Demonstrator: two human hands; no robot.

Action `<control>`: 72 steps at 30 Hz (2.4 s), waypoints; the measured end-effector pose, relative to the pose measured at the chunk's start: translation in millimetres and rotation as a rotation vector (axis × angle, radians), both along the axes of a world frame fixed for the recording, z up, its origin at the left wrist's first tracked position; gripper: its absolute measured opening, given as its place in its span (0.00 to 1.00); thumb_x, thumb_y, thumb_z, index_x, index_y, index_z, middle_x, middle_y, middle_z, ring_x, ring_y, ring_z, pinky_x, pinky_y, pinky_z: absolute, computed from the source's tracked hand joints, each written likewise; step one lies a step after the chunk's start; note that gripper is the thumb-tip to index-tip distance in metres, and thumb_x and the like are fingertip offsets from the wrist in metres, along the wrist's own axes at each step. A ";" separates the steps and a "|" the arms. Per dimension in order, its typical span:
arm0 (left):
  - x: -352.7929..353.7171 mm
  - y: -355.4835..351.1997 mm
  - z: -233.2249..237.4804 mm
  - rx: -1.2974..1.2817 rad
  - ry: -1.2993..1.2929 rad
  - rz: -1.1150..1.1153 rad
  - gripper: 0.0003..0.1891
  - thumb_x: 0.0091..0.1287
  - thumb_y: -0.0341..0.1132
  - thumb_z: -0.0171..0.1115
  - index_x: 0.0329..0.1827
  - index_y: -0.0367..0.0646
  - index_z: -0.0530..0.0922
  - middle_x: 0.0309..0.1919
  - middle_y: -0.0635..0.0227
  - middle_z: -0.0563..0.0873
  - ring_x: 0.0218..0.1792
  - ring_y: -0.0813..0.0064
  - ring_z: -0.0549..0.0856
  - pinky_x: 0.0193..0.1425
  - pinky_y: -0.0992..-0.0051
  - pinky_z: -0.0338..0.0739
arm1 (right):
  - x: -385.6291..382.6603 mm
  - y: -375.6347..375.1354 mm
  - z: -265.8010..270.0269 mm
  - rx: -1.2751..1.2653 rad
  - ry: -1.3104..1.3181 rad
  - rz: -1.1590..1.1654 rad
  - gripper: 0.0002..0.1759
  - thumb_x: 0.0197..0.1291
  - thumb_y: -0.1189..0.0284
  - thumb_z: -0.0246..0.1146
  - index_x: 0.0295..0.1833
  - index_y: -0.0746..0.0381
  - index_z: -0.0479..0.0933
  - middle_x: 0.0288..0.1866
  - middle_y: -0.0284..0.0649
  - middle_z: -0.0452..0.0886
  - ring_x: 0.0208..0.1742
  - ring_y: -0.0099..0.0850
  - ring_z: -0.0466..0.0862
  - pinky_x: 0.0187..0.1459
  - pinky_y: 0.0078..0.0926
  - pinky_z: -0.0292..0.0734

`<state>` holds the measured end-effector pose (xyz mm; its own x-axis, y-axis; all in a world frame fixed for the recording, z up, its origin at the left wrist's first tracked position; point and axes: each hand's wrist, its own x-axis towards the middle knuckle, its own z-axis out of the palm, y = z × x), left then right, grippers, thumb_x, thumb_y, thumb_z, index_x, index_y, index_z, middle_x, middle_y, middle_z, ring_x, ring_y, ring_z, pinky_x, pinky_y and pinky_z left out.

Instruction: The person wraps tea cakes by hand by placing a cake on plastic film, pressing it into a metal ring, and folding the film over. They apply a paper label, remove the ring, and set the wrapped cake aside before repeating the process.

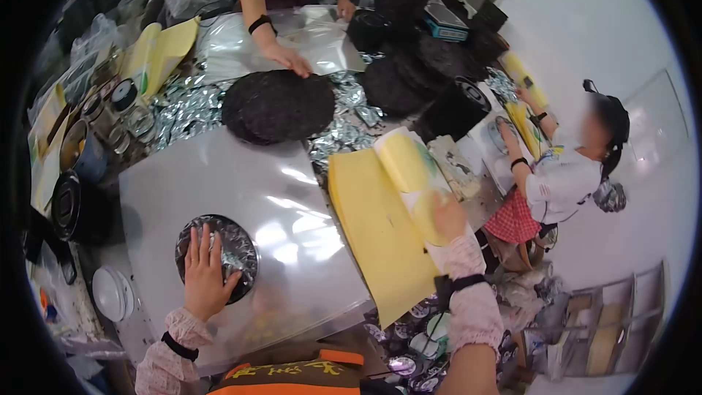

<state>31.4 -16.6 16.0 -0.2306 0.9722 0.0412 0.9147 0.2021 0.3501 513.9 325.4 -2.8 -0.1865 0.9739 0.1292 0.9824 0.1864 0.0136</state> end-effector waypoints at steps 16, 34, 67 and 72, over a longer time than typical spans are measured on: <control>4.6 0.0 -2.6 -0.014 0.067 -0.006 0.45 0.60 0.43 0.70 0.78 0.31 0.60 0.81 0.45 0.55 0.81 0.39 0.51 0.79 0.45 0.53 | -92.1 -85.1 62.8 -0.500 0.267 -0.009 0.25 0.72 0.51 0.56 0.53 0.63 0.80 0.44 0.58 0.85 0.47 0.51 0.86 0.45 0.49 0.80; 5.7 3.6 -5.3 0.014 0.108 -0.023 0.42 0.65 0.41 0.66 0.79 0.34 0.59 0.82 0.49 0.54 0.82 0.41 0.50 0.80 0.46 0.50 | 72.3 -212.9 -24.6 0.348 0.442 -0.131 0.11 0.65 0.75 0.67 0.51 0.63 0.86 0.55 0.48 0.87 0.59 0.43 0.86 0.63 0.39 0.77; 0.3 -0.4 0.0 0.017 0.050 0.024 0.43 0.63 0.55 0.69 0.78 0.43 0.65 0.80 0.41 0.54 0.80 0.40 0.53 0.81 0.47 0.49 | -163.6 -160.5 -5.4 0.216 0.520 0.549 0.36 0.64 0.69 0.64 0.76 0.68 0.64 0.75 0.61 0.67 0.73 0.52 0.71 0.72 0.46 0.66; -9.5 -15.8 -34.3 0.071 -0.385 -0.039 0.36 0.65 0.49 0.66 0.76 0.49 0.69 0.72 0.59 0.74 0.77 0.51 0.65 0.81 0.54 0.56 | -310.3 -216.4 12.9 -0.267 0.588 1.307 0.45 0.56 0.59 0.71 0.76 0.68 0.65 0.75 0.58 0.68 0.77 0.52 0.67 0.74 0.46 0.66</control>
<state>21.9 -32.4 -18.3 -0.2048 0.9784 0.0264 0.7205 0.1325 0.6806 203.6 109.1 10.1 -0.9250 0.1617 0.3439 -0.0348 0.8652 -0.5002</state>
